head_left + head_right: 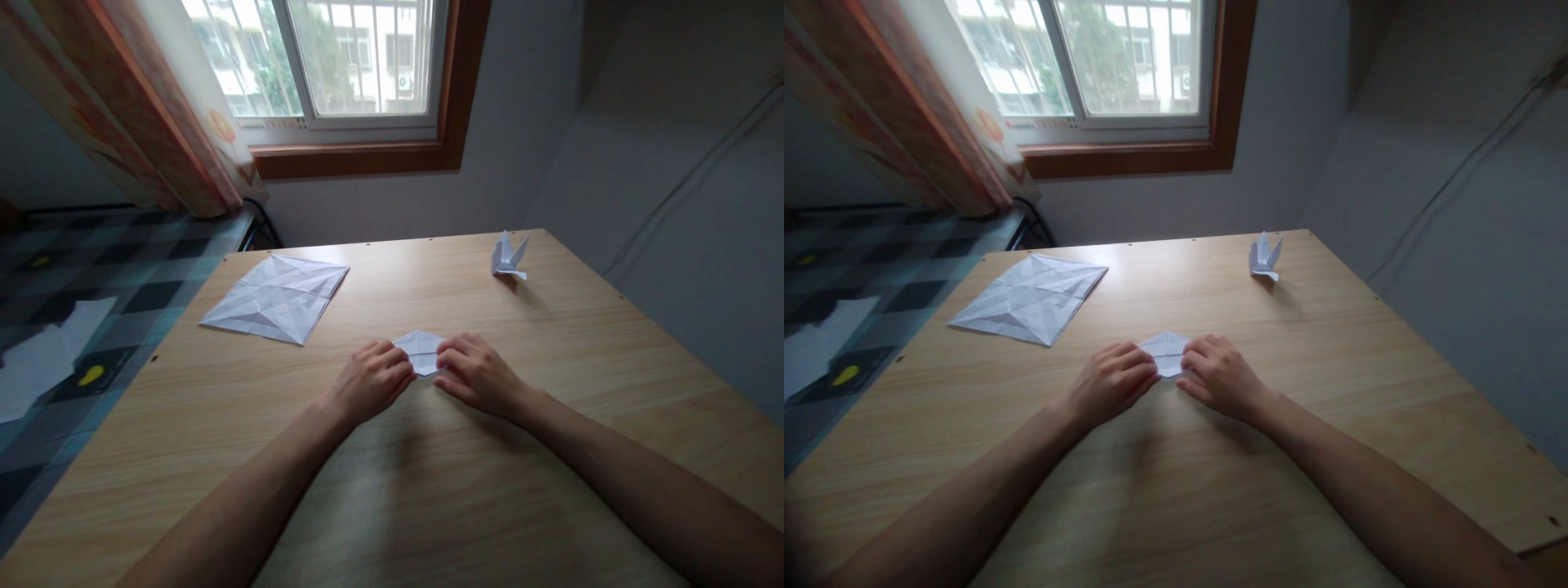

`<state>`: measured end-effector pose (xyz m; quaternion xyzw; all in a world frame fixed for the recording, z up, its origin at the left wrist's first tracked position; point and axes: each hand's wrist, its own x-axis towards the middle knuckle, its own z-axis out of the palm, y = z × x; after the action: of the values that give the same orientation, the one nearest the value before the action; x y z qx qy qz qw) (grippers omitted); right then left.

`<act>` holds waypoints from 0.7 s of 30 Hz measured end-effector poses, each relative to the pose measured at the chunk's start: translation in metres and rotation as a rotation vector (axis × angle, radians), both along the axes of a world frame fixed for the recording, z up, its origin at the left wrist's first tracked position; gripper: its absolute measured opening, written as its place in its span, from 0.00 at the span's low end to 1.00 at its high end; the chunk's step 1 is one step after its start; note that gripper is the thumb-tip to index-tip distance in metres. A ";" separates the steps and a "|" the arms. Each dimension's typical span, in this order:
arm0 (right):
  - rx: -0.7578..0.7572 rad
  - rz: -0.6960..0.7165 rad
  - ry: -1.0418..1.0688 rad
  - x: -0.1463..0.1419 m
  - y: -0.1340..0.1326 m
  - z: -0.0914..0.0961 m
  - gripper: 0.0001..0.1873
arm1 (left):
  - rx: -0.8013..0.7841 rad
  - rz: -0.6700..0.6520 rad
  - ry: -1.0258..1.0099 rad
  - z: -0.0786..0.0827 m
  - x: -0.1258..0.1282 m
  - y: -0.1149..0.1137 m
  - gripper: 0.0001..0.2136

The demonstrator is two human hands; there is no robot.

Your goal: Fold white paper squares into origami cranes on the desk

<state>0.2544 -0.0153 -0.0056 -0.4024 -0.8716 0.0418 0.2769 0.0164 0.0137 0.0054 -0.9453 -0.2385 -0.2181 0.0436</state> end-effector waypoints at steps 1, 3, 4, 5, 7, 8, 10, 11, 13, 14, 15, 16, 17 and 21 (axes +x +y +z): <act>-0.020 0.016 -0.012 -0.002 -0.001 0.000 0.05 | -0.004 -0.004 0.006 0.000 0.000 0.000 0.11; -0.055 0.009 -0.012 -0.006 -0.001 0.000 0.04 | -0.015 -0.010 0.015 0.000 0.001 -0.001 0.12; -0.067 -0.002 -0.004 -0.007 -0.001 0.000 0.05 | -0.023 -0.013 0.018 0.000 0.001 -0.002 0.13; -0.078 -0.010 0.004 -0.009 -0.001 0.000 0.06 | -0.029 -0.015 0.021 0.001 0.002 -0.003 0.13; -0.099 -0.024 0.016 -0.010 -0.001 0.000 0.08 | -0.037 -0.008 0.028 0.003 0.004 -0.004 0.14; -0.109 -0.035 0.023 -0.011 -0.001 0.000 0.09 | -0.040 0.006 0.031 0.004 0.005 -0.005 0.15; -0.125 -0.068 0.035 -0.013 -0.002 0.000 0.09 | -0.047 0.054 0.036 0.005 0.008 -0.006 0.16; -0.132 -0.089 0.035 -0.014 -0.002 0.000 0.09 | -0.054 0.085 0.038 0.006 0.009 -0.006 0.16; -0.139 -0.138 0.014 -0.016 -0.001 0.000 0.09 | -0.073 0.145 0.043 0.006 0.010 -0.006 0.15; -0.142 -0.162 -0.002 -0.017 0.000 0.000 0.09 | -0.086 0.171 0.047 0.006 0.011 -0.005 0.14; -0.145 -0.182 -0.018 -0.017 0.000 0.000 0.08 | -0.099 0.191 0.051 0.005 0.012 -0.005 0.13; -0.148 -0.196 -0.031 -0.017 0.001 0.000 0.07 | -0.115 0.207 0.054 0.005 0.012 -0.005 0.12; -0.149 -0.203 -0.039 -0.017 0.001 0.000 0.06 | -0.131 0.217 0.055 0.004 0.012 -0.005 0.11; -0.070 -0.181 -0.056 -0.017 0.000 0.000 0.04 | -0.147 0.172 0.044 0.003 0.011 -0.005 0.07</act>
<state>0.2370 -0.0155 -0.0055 -0.4899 -0.8371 0.0355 0.2408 0.0276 0.0091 0.0079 -0.9266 -0.3331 -0.1746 -0.0019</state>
